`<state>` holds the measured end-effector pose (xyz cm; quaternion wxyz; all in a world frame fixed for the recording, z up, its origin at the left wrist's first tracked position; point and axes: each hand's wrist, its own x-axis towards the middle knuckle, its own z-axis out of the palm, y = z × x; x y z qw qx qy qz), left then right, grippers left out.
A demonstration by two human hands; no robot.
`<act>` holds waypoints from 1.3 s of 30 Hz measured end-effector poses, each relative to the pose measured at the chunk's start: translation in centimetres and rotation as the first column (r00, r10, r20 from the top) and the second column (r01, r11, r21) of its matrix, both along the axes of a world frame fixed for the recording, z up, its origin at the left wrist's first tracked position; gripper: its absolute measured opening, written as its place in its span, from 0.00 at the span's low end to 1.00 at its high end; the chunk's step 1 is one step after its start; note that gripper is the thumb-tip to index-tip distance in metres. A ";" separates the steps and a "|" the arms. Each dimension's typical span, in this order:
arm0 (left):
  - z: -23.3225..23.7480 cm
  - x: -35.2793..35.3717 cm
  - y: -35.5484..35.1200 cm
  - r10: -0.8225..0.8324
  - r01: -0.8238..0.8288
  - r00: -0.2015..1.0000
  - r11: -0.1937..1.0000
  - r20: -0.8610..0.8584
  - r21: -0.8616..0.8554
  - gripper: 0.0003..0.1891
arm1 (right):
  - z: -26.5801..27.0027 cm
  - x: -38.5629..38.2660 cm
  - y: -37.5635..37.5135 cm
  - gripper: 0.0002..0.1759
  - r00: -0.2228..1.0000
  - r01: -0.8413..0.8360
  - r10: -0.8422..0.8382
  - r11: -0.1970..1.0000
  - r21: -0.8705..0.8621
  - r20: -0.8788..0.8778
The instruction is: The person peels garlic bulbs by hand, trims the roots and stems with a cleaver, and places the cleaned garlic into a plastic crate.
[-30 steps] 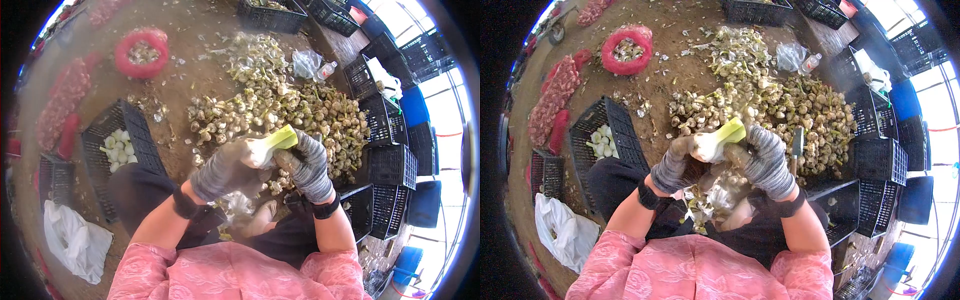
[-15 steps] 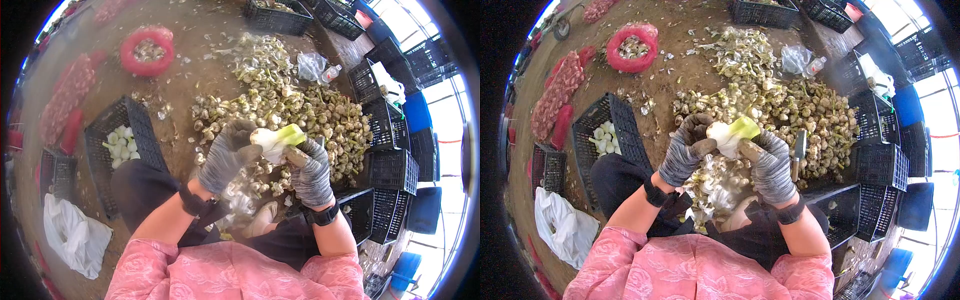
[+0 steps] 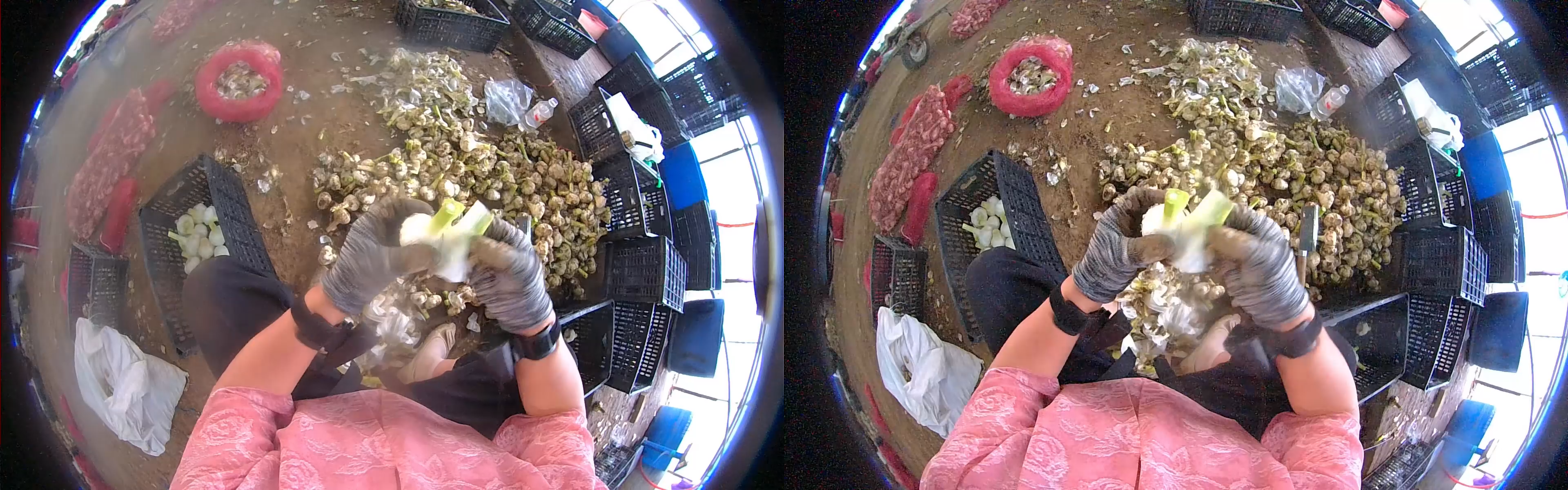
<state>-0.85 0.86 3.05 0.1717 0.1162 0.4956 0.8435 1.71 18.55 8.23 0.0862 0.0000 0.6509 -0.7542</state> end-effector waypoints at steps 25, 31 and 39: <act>0.6 0.1 -0.9 -0.101 0.107 0.986 0.993 -0.131 0.043 0.38 | 2.1 -0.5 -0.2 0.12 0.855 0.216 0.193 0.712 0.669 -0.481; -0.5 0.3 -0.5 -0.109 0.047 0.947 0.977 -0.303 -0.206 0.38 | 2.0 0.0 0.1 0.09 0.832 0.209 0.305 0.600 0.772 -0.463; 1.3 1.0 0.5 -0.128 0.132 0.975 0.991 -0.184 0.011 0.35 | 0.7 -0.7 0.3 0.07 0.703 0.458 0.323 0.476 0.751 -0.634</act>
